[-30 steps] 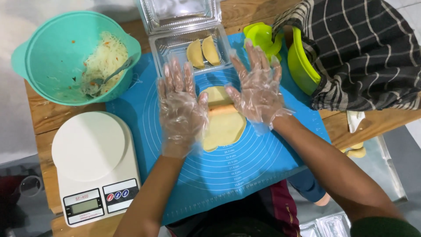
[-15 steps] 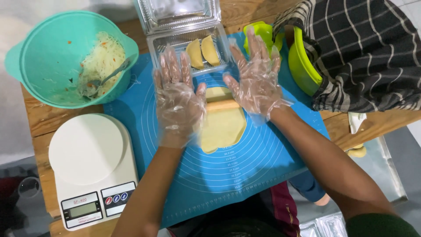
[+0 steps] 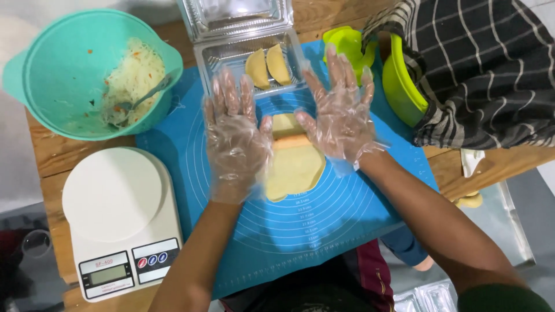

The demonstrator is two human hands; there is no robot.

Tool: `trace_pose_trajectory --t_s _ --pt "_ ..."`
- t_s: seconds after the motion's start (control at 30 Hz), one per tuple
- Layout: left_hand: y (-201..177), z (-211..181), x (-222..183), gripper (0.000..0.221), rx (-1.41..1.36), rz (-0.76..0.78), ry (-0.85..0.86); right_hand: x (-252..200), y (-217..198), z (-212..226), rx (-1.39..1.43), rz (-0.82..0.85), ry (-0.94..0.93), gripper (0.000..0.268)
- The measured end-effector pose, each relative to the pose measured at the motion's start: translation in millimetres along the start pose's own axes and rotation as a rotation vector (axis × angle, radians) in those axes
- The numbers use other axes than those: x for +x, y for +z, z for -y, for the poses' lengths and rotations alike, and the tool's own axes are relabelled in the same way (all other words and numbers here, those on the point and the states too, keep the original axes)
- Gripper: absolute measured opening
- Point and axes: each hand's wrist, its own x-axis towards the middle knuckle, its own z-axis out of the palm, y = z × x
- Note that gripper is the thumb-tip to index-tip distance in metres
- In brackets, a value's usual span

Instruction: Rolling out dough, adding filling with a spoon, and using a plastic mold to shape and seal pastries.

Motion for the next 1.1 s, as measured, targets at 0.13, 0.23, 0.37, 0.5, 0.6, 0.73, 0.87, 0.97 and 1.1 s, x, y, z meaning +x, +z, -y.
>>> trace_pose_trajectory --t_s 0.13,0.23,0.37,0.5,0.6,0.73,0.87,0.97,1.1 --pt "-4 1 6 0.069 -0.001 0.043 -0.028 10 6 -5 -0.067 -0.124 -0.040 0.088" --pt "1 1 3 0.072 0.006 0.003 -0.022 8 -7 3 0.024 -0.008 0.001 0.096" --pt "7 2 -3 0.073 0.011 -0.040 0.001 -8 11 -4 -0.232 -0.199 -0.107 0.081" --pt "-4 4 15 0.067 0.013 0.082 -0.030 16 -2 -3 0.061 0.004 0.009 0.097" --pt "-3 5 22 0.066 -0.017 0.015 -0.024 23 13 -14 -0.059 -0.088 -0.055 0.080" --pt "2 6 15 0.066 -0.018 -0.007 -0.025 16 4 -7 -0.007 -0.155 -0.077 0.081" --pt "7 5 6 0.075 0.021 -0.040 -0.003 5 4 0 0.010 -0.080 -0.043 0.086" --pt "-10 4 17 0.068 -0.029 0.025 -0.018 22 28 -20 -0.147 -0.287 -0.137 0.076" --pt "0 5 34 0.066 0.019 -0.027 -0.062 41 18 -17 -0.115 -0.405 -0.143 0.079"
